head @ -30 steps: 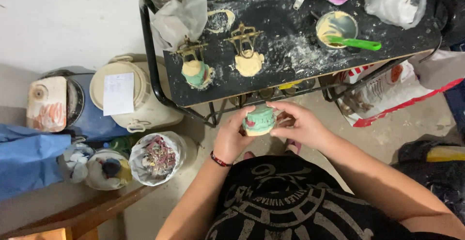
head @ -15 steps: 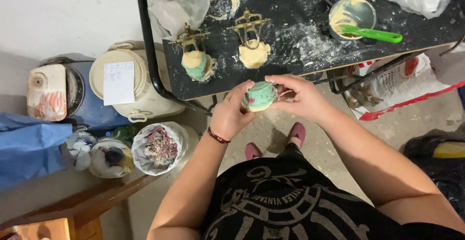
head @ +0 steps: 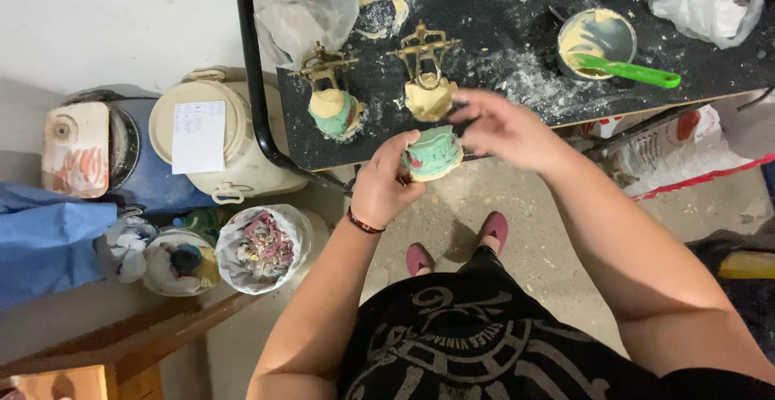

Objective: Applying dental stone paste to dental impressions using a spatula on a laboratory bench

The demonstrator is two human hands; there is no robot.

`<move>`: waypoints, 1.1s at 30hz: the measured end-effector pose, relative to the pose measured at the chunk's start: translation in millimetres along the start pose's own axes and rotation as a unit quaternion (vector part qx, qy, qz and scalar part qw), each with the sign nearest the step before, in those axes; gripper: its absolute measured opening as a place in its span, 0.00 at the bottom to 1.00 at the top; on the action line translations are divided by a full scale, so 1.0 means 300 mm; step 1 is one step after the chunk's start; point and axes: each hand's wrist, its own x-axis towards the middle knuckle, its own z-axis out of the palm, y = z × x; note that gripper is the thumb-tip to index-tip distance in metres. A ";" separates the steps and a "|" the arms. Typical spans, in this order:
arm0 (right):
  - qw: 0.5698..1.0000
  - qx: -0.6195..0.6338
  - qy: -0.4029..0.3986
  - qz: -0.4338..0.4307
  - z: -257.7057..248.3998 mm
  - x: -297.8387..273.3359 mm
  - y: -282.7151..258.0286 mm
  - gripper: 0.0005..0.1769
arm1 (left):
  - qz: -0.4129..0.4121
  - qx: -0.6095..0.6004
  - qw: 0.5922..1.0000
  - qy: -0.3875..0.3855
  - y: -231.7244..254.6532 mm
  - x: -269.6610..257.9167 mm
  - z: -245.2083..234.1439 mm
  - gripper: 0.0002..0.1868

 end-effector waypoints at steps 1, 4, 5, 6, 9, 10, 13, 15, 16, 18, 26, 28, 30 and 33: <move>1.000 -0.001 0.000 0.000 0.000 0.033 0.042 0.34 | 0.000 -0.001 1.000 0.000 0.002 -0.002 -0.002 0.40; 0.982 0.117 0.127 0.078 0.008 0.136 0.127 0.16 | 0.010 0.016 1.000 0.001 0.004 -0.007 -0.002 0.40; 0.977 0.117 0.157 0.081 0.018 0.168 0.130 0.12 | 0.015 0.023 1.000 0.008 0.001 -0.012 0.001 0.39; 0.972 0.116 0.187 0.083 0.027 0.200 0.133 0.09 | 0.020 0.029 0.999 0.015 -0.002 -0.018 0.004 0.39; 0.964 0.156 0.191 0.103 0.060 0.268 0.149 0.08 | 0.036 0.042 0.998 0.025 0.021 -0.017 -0.015 0.40; 0.963 0.156 0.192 0.103 0.063 0.275 0.153 0.08 | 0.037 0.042 0.998 0.024 0.029 -0.016 -0.027 0.40; 0.958 0.181 0.194 0.107 0.072 0.299 0.169 0.11 | 0.030 0.024 0.999 0.020 0.055 -0.010 -0.063 0.39; 0.954 0.192 0.195 0.121 0.073 0.318 0.191 0.14 | 0.043 0.033 0.998 0.025 0.075 -0.003 -0.082 0.39; 0.954 0.193 0.196 0.120 0.073 0.323 0.186 0.14 | 0.045 0.033 0.998 0.025 0.080 -0.002 -0.089 0.39; 0.948 0.226 0.203 0.100 0.073 0.332 0.179 0.12 | 0.051 0.032 0.998 0.034 0.089 -0.002 -0.101 0.38; 0.989 -0.011 0.135 -0.065 -0.004 0.345 0.139 0.20 | 0.042 0.015 0.999 0.022 0.066 -0.012 -0.110 0.38; 0.971 -0.157 0.116 -0.140 -0.039 0.367 0.175 0.16 | 0.043 0.009 0.999 0.021 0.039 -0.022 -0.110 0.38; 0.935 -0.255 0.095 -0.227 -0.066 0.393 0.207 0.12 | 0.100 0.026 0.994 -0.045 -0.023 -0.044 -0.104 0.43; 0.966 -0.221 0.032 -0.126 -0.072 0.386 0.085 0.11 | 0.095 0.031 0.994 -0.040 -0.017 -0.049 -0.110 0.42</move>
